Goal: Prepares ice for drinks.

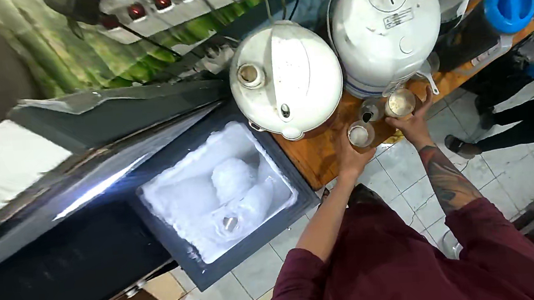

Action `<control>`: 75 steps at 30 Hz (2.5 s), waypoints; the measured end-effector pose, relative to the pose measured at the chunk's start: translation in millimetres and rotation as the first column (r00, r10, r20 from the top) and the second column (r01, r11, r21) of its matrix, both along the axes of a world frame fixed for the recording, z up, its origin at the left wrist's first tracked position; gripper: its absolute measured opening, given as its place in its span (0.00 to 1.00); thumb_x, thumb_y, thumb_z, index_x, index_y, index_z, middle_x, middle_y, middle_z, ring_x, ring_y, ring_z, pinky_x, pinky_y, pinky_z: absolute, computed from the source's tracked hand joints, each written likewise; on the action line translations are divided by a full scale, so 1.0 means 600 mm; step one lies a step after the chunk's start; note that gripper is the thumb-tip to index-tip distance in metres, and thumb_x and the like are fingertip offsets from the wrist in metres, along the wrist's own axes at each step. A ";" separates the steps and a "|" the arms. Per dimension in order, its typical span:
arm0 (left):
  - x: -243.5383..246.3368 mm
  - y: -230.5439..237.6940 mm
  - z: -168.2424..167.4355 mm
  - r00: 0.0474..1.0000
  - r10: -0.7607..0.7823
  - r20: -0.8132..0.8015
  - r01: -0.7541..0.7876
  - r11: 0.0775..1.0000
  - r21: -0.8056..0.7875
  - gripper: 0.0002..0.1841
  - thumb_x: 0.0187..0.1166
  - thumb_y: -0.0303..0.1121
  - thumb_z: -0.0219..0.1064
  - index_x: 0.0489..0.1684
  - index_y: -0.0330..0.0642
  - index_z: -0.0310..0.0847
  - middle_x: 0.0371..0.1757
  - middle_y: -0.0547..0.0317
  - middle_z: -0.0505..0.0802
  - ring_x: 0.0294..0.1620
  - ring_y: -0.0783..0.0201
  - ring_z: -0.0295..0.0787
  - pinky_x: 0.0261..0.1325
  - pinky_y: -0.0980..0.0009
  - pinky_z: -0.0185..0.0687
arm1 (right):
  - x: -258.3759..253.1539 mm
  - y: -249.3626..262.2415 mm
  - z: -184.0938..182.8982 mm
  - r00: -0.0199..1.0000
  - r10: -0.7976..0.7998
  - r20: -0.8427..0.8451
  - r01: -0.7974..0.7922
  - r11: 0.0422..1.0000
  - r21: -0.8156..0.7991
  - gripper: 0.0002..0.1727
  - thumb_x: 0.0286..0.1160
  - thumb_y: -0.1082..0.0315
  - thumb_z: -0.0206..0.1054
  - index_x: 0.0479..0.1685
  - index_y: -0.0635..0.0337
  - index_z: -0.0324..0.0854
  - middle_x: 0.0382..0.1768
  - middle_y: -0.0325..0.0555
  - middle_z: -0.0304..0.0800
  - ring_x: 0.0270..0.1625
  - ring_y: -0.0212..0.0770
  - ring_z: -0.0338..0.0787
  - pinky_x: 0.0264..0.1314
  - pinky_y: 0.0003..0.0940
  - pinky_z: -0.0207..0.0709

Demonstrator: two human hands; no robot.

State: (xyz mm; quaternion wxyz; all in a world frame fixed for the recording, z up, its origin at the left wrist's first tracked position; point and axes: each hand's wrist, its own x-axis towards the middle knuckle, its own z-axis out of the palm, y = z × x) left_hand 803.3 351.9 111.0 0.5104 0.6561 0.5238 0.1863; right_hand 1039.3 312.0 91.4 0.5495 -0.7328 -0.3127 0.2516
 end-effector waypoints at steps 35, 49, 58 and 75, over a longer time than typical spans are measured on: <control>-0.258 0.048 0.021 0.997 0.073 -0.032 -0.069 0.991 0.115 0.54 0.48 0.37 0.92 0.84 0.41 0.64 0.77 0.50 0.82 0.77 0.61 0.79 0.80 0.60 0.78 | -0.326 -0.039 -0.017 0.939 0.292 -0.180 -0.293 0.956 0.019 0.69 0.36 0.69 0.92 0.89 0.57 0.48 0.74 0.53 0.79 0.75 0.46 0.83 0.74 0.47 0.83; -0.340 -0.005 0.025 0.972 0.212 0.099 -0.223 0.967 0.120 0.53 0.65 0.33 0.82 0.93 0.43 0.49 0.89 0.49 0.69 0.87 0.56 0.66 0.85 0.56 0.71 | -0.299 -0.217 -0.046 0.930 0.188 -0.316 -0.285 0.912 -0.297 0.36 0.92 0.39 0.41 0.18 0.53 0.73 0.17 0.36 0.75 0.22 0.34 0.76 0.29 0.37 0.73; -0.498 -0.198 0.023 0.965 -0.238 -0.106 0.256 0.793 0.552 0.24 0.92 0.49 0.47 0.66 0.51 0.89 0.71 0.61 0.91 0.78 0.60 0.80 0.85 0.54 0.69 | -0.617 -0.168 0.068 0.371 0.883 -0.286 -0.927 0.332 -0.178 0.27 0.70 0.58 0.77 0.65 0.65 0.82 0.57 0.45 0.92 0.63 0.29 0.88 0.73 0.33 0.80; -0.929 0.027 -0.097 0.762 0.507 -0.403 -0.589 0.801 -0.107 0.44 0.67 0.57 0.77 0.82 0.42 0.67 0.79 0.36 0.76 0.78 0.38 0.74 0.68 0.40 0.79 | -1.076 0.221 -0.111 -0.054 0.991 -0.126 -0.656 -0.130 -0.743 0.13 0.83 0.71 0.60 0.56 0.63 0.89 0.48 0.62 0.93 0.54 0.62 0.92 0.63 0.68 0.80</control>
